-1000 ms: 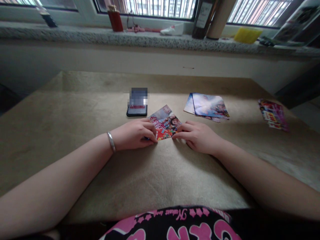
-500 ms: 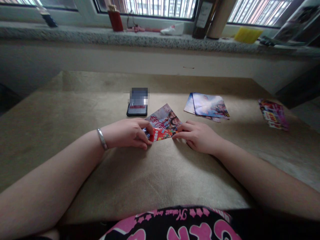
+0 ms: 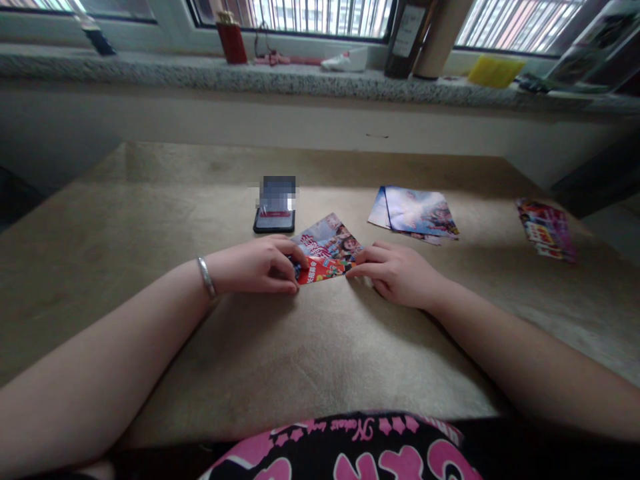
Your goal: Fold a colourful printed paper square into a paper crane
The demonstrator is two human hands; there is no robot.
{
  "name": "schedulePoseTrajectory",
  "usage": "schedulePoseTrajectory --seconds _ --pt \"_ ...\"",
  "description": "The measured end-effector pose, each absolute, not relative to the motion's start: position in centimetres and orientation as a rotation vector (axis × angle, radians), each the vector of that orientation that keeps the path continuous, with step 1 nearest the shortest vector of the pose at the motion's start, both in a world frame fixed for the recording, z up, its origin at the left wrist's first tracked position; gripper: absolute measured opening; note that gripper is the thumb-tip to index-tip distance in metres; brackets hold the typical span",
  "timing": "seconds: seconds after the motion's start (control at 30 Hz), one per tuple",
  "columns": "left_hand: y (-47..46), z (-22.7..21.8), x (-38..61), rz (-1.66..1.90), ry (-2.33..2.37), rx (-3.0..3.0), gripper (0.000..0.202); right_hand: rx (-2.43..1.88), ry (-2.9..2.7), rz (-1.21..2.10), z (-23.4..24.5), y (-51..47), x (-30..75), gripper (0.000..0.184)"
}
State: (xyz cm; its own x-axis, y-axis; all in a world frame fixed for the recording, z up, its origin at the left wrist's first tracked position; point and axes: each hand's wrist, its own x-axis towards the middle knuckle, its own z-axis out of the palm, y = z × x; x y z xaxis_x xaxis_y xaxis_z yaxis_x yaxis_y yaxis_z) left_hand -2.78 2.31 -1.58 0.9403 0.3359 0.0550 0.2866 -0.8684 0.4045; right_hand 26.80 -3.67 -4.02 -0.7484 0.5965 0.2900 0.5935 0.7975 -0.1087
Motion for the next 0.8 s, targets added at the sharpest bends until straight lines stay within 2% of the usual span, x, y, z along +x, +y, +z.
schedulePoseTrajectory --seconds 0.2,0.3,0.4,0.53,0.8 --pt "1.3 -1.7 -1.7 0.244 0.598 2.747 0.016 -0.985 -2.682 -0.019 -3.3 -3.9 26.5 0.025" --pt "0.3 -1.8 -0.6 0.36 0.749 2.948 0.03 -1.014 -2.662 -0.047 -3.0 -3.8 25.9 0.02" --pt "-0.4 -1.9 0.2 0.464 0.738 3.103 0.022 -1.035 -2.627 -0.069 -2.7 -3.7 25.2 0.018" --pt "-0.8 -2.0 0.7 0.479 0.734 3.256 0.023 -1.065 -2.585 -0.074 -2.5 -3.8 24.5 0.014" --pt "-0.7 -2.3 0.7 0.731 0.826 3.185 0.019 -1.172 -2.415 -0.076 -2.1 -4.5 23.3 0.01"
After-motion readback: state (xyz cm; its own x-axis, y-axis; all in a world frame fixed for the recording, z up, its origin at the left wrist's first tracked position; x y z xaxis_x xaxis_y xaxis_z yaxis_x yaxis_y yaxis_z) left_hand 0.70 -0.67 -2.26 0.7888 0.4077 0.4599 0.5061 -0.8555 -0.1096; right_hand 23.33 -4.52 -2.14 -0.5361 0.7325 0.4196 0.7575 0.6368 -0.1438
